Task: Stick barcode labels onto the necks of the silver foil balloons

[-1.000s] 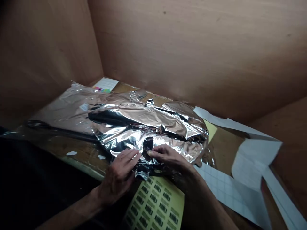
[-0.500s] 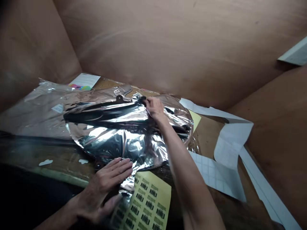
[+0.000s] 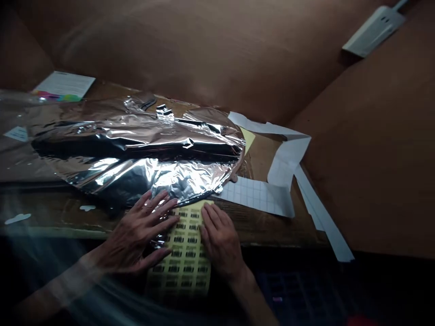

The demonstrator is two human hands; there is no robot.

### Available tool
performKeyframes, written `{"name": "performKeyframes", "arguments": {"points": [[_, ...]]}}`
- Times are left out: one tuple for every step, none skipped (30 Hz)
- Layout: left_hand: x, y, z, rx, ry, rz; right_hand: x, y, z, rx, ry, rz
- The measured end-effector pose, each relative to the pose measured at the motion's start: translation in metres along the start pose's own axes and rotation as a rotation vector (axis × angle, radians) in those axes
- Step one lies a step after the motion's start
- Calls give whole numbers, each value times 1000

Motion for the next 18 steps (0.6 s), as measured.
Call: {"name": "performKeyframes", "arguments": {"points": [[1, 2, 2, -13, 3, 12, 5, 0, 8, -6, -36, 23], [3, 5, 4, -23, 3, 23, 11, -2, 16, -11, -45, 47], [4, 7, 5, -27, 1, 32, 16, -5, 23, -11, -27, 63], [6, 9, 5, -26, -1, 40, 19, -8, 27, -5, 8, 71], [8, 11, 4, -22, 3, 44, 21, -12, 29, 4, 49, 72], [10, 13, 3, -18, 11, 45, 20, -14, 30, 14, 82, 63], [12, 15, 1, -12, 20, 45, 17, -14, 28, 24, 97, 48], [14, 16, 0, -7, 26, 43, 13, -14, 27, 29, 95, 31], [16, 18, -2, -5, 28, 41, 9, -12, 25, 36, 90, 16], [17, 19, -3, -2, 28, 38, 7, -10, 23, 50, 87, 6], [17, 20, -3, 2, 23, 37, 5, -8, 22, 71, 84, -2], [17, 21, -4, 7, 18, 35, 4, -7, 21, 90, 80, -8], [17, 22, -4, 12, 15, 32, 3, -6, 20, 106, 74, -10], [17, 22, -4, 15, 12, 29, 3, -5, 20, 118, 66, -11], [17, 22, -4, 14, 9, 26, 2, -6, 20, 128, 53, -9], [16, 22, -4, 12, 4, 22, 2, -7, 21, 136, 42, -6], [16, 22, -4, 8, -3, 18, 2, -8, 21, 140, 37, 1], [16, 22, -3, 4, -11, 14, 2, -10, 23, 139, 42, 15]]}}
Point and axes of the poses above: each hand's wrist, its own z-axis towards the middle knuckle, its own y-axis out of the palm, x = y × z, the point moved 6 cm from there along z, towards the middle knuckle, and after that the axes turned 1 degree about -z, right-handed, at the moved point
